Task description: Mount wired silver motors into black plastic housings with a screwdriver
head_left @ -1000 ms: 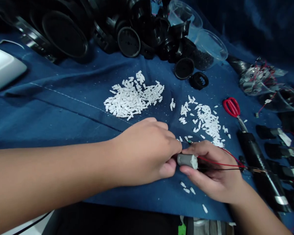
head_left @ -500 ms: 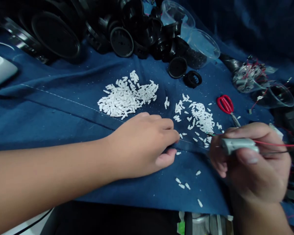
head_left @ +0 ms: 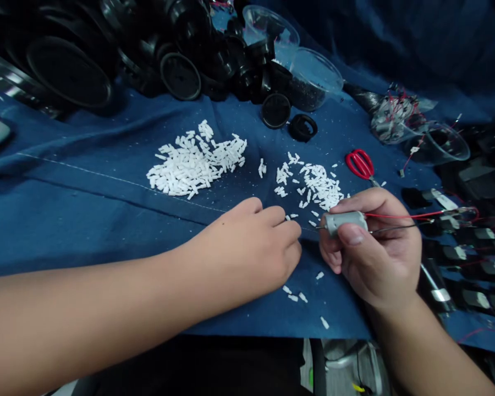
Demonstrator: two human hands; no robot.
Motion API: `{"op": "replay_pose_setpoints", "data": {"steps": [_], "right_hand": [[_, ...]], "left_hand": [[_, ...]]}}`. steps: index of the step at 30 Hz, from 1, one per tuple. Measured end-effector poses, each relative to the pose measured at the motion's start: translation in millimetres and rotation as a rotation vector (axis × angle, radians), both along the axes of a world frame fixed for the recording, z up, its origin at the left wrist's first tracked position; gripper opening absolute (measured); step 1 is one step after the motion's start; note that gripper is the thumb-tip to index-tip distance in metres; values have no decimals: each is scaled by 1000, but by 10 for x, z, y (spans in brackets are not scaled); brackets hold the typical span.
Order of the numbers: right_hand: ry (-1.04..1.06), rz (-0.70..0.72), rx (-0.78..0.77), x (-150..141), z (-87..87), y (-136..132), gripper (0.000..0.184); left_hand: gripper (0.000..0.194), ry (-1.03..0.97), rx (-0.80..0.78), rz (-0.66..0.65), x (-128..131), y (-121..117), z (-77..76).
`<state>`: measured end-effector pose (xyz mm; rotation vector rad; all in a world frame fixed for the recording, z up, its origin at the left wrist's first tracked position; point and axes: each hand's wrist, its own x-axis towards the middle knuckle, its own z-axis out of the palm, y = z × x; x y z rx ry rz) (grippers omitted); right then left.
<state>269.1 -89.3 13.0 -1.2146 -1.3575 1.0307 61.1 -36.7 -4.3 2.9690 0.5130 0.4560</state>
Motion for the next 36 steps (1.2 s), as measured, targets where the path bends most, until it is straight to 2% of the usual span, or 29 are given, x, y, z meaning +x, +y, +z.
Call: {"op": "replay_pose_setpoints", "data": {"steps": [4, 11, 19, 24, 30, 36], "right_hand": [[38, -4, 7, 19, 9, 1, 13], [48, 32, -27, 36, -29, -26, 14], [-98, 109, -28, 6, -8, -36, 18], [-163, 165, -10, -15, 7, -5, 16], [-222, 215, 9, 9, 33, -7, 17], [-402, 272, -28, 62, -57, 16, 21]], "left_hand": [[24, -21, 73, -23, -67, -65, -31], [22, -7, -61, 30, -189, 9, 38], [17, 44, -85, 10, -131, 49, -7], [10, 35, -236, -26, -192, 128, -8], [2, -169, -457, -5, -234, 179, -26], [15, -186, -566, 39, -222, 159, -44]]}}
